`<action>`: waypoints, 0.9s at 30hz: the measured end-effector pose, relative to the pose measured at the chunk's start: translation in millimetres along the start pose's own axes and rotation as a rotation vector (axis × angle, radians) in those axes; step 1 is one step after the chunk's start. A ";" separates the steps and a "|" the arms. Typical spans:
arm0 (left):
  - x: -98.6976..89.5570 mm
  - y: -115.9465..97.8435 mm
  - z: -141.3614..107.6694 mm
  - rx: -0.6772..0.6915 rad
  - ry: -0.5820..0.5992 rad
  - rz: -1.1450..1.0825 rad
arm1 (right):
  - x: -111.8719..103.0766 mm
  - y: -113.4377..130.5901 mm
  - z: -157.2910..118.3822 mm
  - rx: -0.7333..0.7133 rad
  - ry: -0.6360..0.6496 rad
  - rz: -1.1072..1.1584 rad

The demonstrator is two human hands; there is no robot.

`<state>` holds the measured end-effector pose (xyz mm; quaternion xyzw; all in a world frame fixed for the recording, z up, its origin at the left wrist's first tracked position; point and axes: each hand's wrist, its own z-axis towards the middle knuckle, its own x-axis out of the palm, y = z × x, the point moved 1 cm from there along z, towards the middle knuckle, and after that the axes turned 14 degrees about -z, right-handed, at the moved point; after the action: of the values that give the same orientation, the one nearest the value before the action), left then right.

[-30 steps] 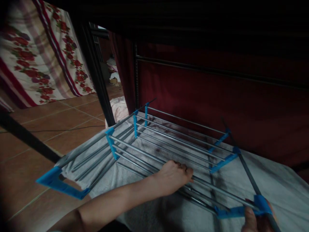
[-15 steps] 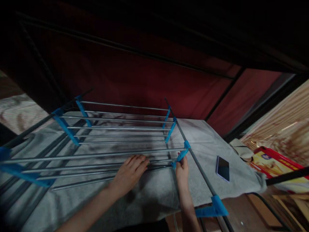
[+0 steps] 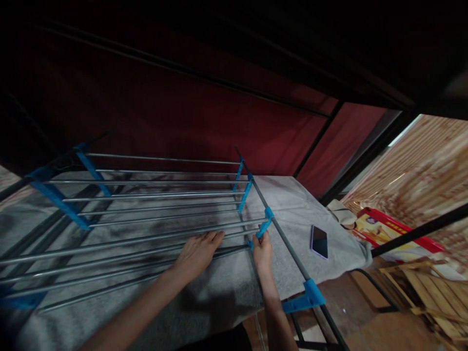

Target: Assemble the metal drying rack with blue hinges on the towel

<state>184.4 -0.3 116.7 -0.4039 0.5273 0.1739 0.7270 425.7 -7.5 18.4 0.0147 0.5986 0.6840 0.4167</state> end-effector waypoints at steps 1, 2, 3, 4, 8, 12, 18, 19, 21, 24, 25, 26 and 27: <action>-1.9 -0.2 0.4 0.005 -0.002 -0.012 | -0.9 2.7 -0.2 -0.005 -0.003 -0.017; -3.2 -0.2 0.6 0.008 -0.003 -0.022 | -1.6 5.2 -0.6 -0.004 -0.007 -0.034; -3.8 -0.2 0.8 0.011 -0.002 -0.027 | -2.4 7.5 -1.0 0.002 -0.013 -0.052; -4.0 -0.1 0.9 0.011 0.000 -0.028 | -3.1 9.6 -1.4 0.010 -0.019 -0.070; -3.6 -1.1 1.0 -0.014 0.027 -0.010 | -6.0 14.5 -1.4 0.025 -0.014 -0.120; -4.5 -3.4 0.5 -0.019 0.059 -0.007 | -7.5 15.1 0.0 0.011 -0.023 -0.126; -5.6 -5.0 1.3 -0.001 0.050 -0.003 | -6.9 15.5 -1.2 -0.016 -0.031 -0.160; -6.0 -4.9 1.7 -0.003 0.051 -0.008 | -7.0 15.9 -1.4 -0.020 -0.029 -0.165; -7.0 -4.7 2.6 -0.015 0.063 -0.026 | -7.4 16.7 -1.6 -0.023 -0.028 -0.171; -8.4 -4.3 3.5 -0.033 0.082 -0.057 | -8.3 17.4 -1.8 -0.009 -0.033 -0.164; -8.8 -4.2 3.6 -0.031 0.073 -0.062 | -8.5 17.5 -1.9 -0.003 -0.032 -0.158; -8.9 -4.2 3.7 -0.026 0.060 -0.063 | -8.7 17.6 -2.0 0.000 -0.030 -0.149; -8.9 -4.4 3.7 -0.019 0.044 -0.062 | -8.9 17.7 -2.2 0.001 -0.025 -0.139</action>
<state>186.2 1.4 126.9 -0.4307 0.5288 0.1475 0.7163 420.6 -13.3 36.8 -0.0185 0.5931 0.6530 0.4706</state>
